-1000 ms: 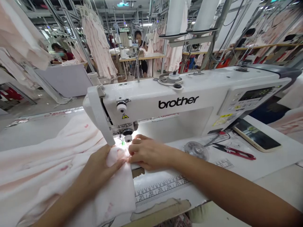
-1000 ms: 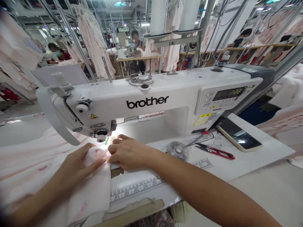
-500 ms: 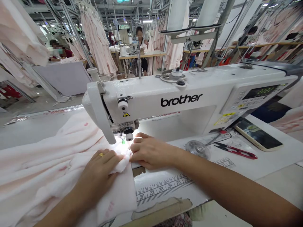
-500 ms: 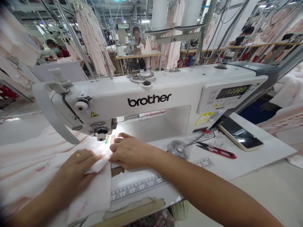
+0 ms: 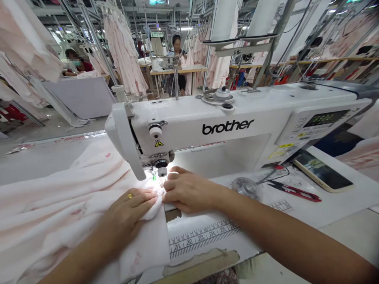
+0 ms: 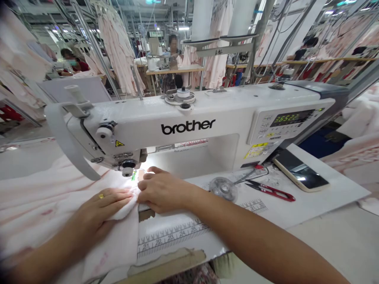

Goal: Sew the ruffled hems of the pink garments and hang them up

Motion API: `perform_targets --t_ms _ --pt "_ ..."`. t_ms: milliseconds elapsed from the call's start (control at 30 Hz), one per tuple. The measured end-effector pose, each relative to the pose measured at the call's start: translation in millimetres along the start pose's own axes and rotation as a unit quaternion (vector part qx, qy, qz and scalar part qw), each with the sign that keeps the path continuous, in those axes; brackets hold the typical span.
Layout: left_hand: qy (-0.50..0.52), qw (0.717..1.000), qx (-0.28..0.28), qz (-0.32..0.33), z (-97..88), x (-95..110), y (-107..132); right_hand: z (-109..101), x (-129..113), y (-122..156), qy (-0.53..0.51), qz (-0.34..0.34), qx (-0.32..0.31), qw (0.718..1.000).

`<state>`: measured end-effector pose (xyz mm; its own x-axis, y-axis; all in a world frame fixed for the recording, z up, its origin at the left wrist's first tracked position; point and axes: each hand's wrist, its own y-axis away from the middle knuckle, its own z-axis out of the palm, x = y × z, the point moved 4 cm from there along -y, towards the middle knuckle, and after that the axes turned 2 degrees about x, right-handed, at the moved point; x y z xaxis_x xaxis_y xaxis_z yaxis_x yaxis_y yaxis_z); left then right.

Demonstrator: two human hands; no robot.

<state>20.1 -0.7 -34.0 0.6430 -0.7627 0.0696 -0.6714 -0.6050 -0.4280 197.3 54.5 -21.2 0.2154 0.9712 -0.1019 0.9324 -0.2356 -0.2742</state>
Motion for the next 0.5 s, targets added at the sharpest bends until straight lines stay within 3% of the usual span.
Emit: perform_targets --t_ms 200,333,500 --pt "-0.009 1.000 -0.015 0.002 4.5 1.0 3.0 -5.8 -2.3 1.2 0.000 0.015 0.055 0.998" --pt "0.018 0.999 -0.036 -0.027 7.5 -3.4 1.3 0.1 -4.7 -0.4 -0.023 0.029 0.030 0.999" --pt "0.020 0.999 -0.019 -0.029 6.2 -17.2 -7.4 8.3 2.2 -1.3 -0.007 0.095 0.049 0.994"
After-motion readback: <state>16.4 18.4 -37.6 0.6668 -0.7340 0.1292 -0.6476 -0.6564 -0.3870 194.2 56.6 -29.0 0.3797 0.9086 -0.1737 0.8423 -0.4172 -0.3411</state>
